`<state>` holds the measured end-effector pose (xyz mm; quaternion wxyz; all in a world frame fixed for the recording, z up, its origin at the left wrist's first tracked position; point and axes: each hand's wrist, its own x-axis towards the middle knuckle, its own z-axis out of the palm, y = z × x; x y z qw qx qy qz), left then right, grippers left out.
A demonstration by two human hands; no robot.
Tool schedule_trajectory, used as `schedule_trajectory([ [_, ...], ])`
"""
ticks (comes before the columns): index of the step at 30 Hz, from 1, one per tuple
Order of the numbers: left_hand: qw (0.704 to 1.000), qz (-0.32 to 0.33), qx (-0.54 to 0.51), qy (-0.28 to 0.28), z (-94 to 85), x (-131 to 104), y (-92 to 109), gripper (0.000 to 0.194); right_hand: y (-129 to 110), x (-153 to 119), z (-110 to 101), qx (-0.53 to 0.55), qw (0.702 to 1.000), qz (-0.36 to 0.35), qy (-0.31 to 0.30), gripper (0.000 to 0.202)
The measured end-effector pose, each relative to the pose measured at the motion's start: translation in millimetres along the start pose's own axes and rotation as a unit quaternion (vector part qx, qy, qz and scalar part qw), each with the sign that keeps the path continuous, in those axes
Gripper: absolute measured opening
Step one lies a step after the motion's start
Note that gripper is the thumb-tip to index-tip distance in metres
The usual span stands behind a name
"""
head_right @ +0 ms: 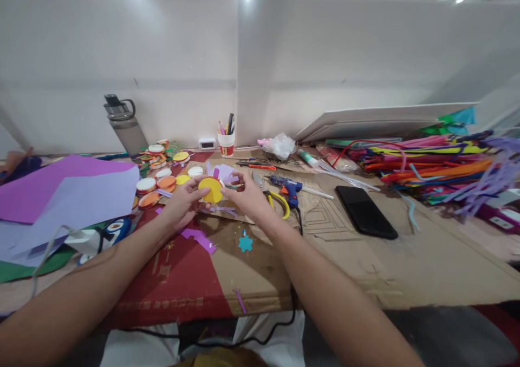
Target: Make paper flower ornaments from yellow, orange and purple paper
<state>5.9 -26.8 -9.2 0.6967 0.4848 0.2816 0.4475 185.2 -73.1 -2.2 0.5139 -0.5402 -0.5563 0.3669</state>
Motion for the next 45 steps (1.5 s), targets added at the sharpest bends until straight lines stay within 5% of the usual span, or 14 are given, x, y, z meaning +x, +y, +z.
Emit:
schedule_trajectory([
  [6,1.000,-0.008,-0.012,0.002,-0.6,1,-2,0.053,2,-3,7,0.012,1.000,0.009,-0.018,0.032],
  [21,1.000,-0.024,-0.015,-0.012,0.8,-1,-1,0.048,6,-1,16,0.196,0.979,0.062,-0.005,0.035],
  [35,0.999,-0.034,0.008,-0.013,-1.6,-1,-1,0.042,14,3,15,0.190,0.980,0.052,0.005,0.031],
  [45,0.993,0.029,0.092,0.061,-1.5,4,5,0.037,17,3,12,0.154,0.987,0.049,-0.007,0.030],
])
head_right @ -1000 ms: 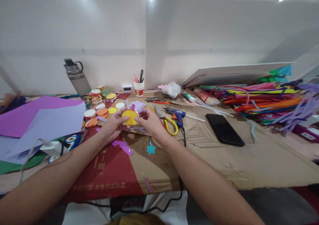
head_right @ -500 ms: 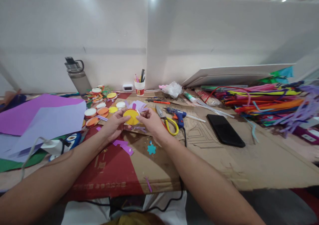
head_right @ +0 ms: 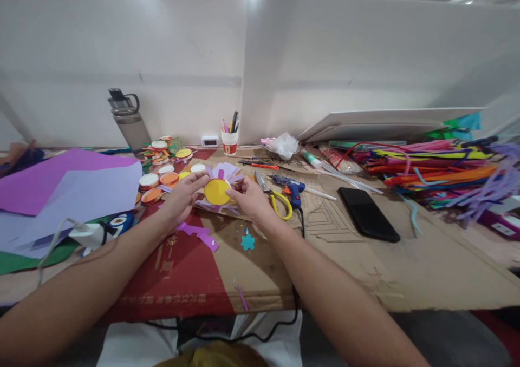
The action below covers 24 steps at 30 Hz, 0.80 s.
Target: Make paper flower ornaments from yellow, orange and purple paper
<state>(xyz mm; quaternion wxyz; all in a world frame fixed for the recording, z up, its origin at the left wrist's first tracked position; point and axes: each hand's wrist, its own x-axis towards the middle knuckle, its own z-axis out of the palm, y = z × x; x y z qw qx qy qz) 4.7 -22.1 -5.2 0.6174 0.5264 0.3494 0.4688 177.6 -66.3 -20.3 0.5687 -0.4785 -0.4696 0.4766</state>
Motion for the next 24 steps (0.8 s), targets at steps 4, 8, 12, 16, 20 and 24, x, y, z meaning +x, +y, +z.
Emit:
schedule_trajectory([
  [4,1.000,0.009,-0.010,0.002,-0.4,2,-1,0.037,-2,-2,1,0.002,1.000,-0.004,-0.011,0.030],
  [8,0.999,0.011,-0.027,0.017,-1.3,3,-2,0.038,-4,-3,2,-0.009,1.000,0.000,-0.029,0.029],
  [12,1.000,0.005,-0.022,0.017,-2.9,5,-5,0.034,-4,-4,2,-0.001,0.999,0.012,-0.044,0.030],
  [16,1.000,0.015,-0.004,0.016,-5.2,7,-10,0.030,-4,-4,2,-0.005,0.999,0.014,-0.039,0.030],
  [20,1.000,0.016,-0.001,0.023,-6.2,8,-11,0.030,-5,-5,2,-0.006,0.999,0.005,-0.037,0.029],
  [24,0.999,0.008,-0.016,0.034,-5.5,7,-10,0.031,-7,-5,3,-0.004,0.999,0.002,-0.034,0.028],
])
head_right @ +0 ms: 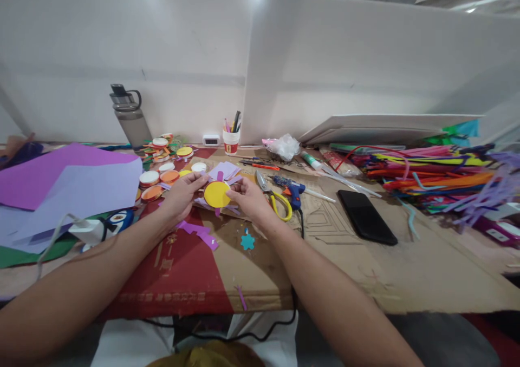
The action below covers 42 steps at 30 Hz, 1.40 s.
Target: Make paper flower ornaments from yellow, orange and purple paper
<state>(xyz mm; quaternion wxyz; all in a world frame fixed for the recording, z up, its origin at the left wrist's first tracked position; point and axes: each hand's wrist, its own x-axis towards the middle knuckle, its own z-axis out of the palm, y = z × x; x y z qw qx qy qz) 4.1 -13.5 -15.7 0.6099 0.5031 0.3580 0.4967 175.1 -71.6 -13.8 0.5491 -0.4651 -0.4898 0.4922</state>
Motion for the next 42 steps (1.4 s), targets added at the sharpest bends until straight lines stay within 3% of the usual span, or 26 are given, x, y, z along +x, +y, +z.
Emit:
schedule_trajectory([
  [14,0.998,-0.026,-0.048,-0.005,4.7,-5,6,0.034,2,2,-3,-0.016,1.000,-0.002,0.006,0.026],
  [28,1.000,-0.003,-0.018,-0.018,4.6,-4,7,0.031,0,3,-3,-0.006,1.000,0.000,0.004,0.026],
  [42,0.998,-0.029,-0.031,-0.036,7.3,-7,8,0.037,10,8,-6,0.024,1.000,0.005,-0.008,0.032],
])
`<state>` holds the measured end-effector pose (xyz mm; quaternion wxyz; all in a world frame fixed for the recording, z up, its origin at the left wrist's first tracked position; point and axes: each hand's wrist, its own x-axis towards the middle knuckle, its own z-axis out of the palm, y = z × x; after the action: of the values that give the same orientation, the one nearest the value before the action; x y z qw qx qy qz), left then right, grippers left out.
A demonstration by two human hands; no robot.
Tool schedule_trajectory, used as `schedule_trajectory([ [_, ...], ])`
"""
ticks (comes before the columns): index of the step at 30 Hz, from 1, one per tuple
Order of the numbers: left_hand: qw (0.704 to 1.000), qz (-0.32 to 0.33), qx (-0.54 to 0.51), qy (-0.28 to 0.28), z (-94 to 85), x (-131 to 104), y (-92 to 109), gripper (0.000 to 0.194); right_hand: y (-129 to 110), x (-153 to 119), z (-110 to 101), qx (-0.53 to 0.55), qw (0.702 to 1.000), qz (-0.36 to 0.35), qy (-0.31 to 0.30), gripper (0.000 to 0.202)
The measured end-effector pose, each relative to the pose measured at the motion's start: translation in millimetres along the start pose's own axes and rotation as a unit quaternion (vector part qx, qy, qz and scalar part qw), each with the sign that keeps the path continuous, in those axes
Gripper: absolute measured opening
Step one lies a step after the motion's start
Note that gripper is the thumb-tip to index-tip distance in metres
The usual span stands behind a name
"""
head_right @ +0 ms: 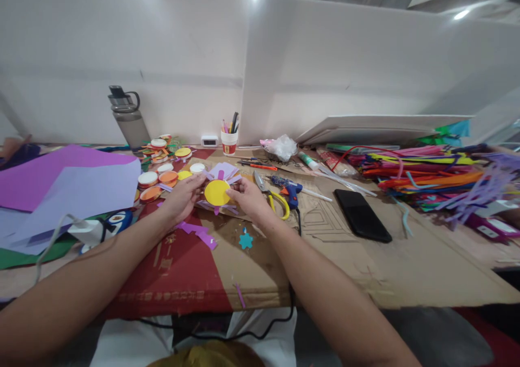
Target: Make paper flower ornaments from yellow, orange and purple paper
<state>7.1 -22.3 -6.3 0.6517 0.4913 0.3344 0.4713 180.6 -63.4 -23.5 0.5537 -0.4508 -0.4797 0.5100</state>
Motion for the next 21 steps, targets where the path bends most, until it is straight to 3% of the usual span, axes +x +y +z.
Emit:
schedule_trajectory([
  [9,1.000,0.000,0.007,0.004,-3.9,3.8,-3.9,0.036,1.1,1.0,-1.4,-0.002,1.000,0.002,0.000,0.028],
  [21,0.999,-0.029,-0.015,0.012,3.7,-1.2,-0.1,0.041,-1.1,0.1,-1.2,0.005,1.000,-0.006,0.006,0.027],
])
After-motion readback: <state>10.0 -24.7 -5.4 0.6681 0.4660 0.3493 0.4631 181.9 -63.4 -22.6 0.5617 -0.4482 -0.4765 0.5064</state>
